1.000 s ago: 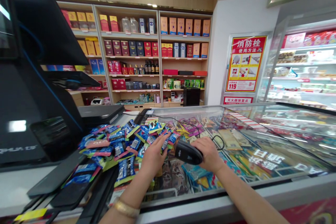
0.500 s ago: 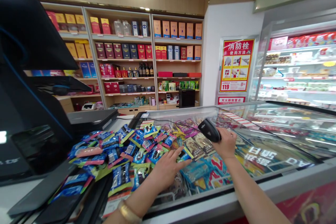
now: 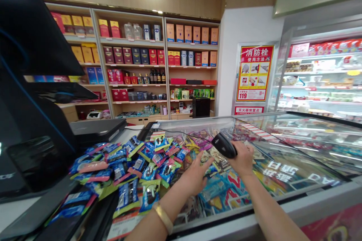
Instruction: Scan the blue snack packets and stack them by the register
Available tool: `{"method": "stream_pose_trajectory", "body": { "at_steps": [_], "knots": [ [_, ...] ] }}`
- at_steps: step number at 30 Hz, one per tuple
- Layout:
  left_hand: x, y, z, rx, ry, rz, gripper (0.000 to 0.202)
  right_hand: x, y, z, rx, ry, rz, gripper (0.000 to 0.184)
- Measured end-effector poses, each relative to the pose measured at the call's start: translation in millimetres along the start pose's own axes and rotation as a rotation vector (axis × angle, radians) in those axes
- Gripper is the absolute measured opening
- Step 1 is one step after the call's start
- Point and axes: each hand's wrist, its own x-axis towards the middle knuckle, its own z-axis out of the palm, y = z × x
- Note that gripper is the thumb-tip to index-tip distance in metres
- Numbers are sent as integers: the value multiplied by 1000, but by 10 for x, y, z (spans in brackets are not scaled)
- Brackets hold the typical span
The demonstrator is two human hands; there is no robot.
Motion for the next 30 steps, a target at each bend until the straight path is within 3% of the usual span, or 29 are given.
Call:
{"method": "stream_pose_trajectory", "body": {
  "at_steps": [3, 7, 10, 13, 19, 24, 30],
  "knots": [
    [8, -111, -93, -69, 114, 23, 77, 10, -18, -1, -1, -1, -11, 19],
    [2, -298, -166, 126, 299, -216, 50, 21, -53, -8, 7, -5, -13, 17],
    [-5, -386, -120, 259, 288, -336, 46, 23, -72, -18, 8, -16, -18, 18],
    [-13, -386, -80, 314, 264, -339, 44, 20, -79, -26, 13, -15, -27, 19],
    [-30, -246, -217, 350, 238, -402, 26, 15, -74, -24, 3, -3, -47, 19],
    [-56, -263, -210, 363, 289, -506, 32, 14, -62, -19, 10, -10, -35, 18],
    [-71, -349, -152, 249, 357, -460, 43, 22, -65, -34, 25, -5, -55, 18]
  ]
}}
